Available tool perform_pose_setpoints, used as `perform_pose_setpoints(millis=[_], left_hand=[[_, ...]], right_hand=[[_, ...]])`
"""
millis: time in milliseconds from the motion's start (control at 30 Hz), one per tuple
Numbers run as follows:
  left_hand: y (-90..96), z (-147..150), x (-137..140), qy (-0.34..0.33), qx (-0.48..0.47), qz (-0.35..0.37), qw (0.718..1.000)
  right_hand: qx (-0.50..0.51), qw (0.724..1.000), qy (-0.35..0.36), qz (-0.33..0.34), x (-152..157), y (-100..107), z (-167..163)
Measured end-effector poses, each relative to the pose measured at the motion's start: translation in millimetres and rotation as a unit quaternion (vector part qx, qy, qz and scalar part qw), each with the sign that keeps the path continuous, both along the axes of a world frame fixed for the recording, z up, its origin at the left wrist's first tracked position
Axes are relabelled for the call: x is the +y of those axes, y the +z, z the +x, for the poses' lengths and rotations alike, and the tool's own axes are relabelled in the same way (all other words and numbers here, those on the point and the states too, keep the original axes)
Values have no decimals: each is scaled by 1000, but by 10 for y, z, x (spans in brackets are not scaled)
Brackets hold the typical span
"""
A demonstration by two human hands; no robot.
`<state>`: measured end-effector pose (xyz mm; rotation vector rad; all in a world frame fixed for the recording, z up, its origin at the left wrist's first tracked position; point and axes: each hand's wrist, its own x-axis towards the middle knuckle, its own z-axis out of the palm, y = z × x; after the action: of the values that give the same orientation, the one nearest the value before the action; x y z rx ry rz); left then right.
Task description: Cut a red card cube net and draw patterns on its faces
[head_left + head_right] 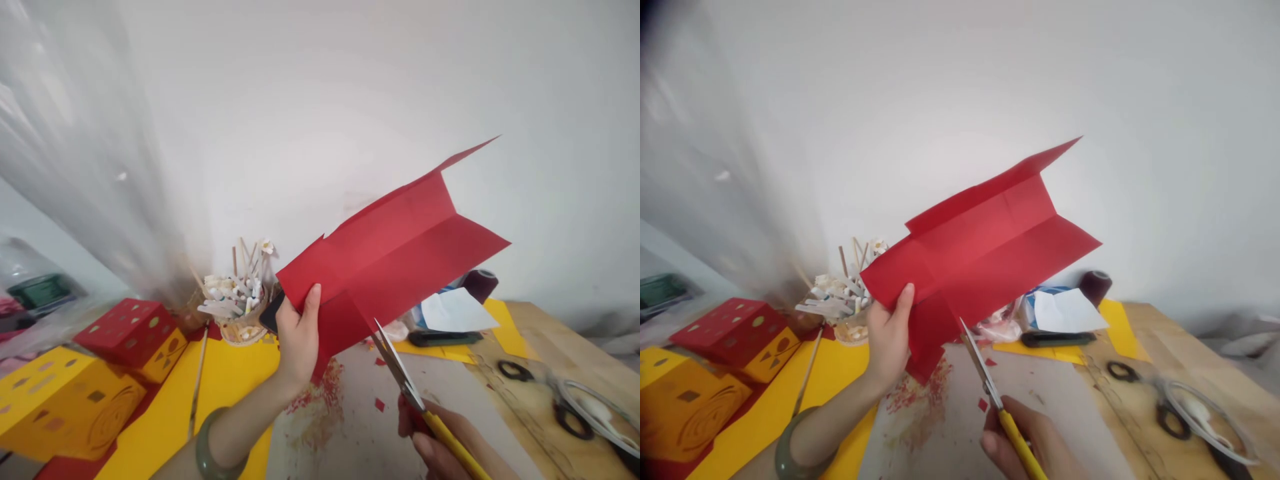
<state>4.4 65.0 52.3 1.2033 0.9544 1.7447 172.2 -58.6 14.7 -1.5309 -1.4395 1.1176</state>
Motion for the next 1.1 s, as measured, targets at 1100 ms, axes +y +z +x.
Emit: perform_pose_setpoints(millis=[1100], left_hand=[[-10,22,-123,14,49,-21,998]], right_hand=[[5,1000,13,-17,42,237,-53]])
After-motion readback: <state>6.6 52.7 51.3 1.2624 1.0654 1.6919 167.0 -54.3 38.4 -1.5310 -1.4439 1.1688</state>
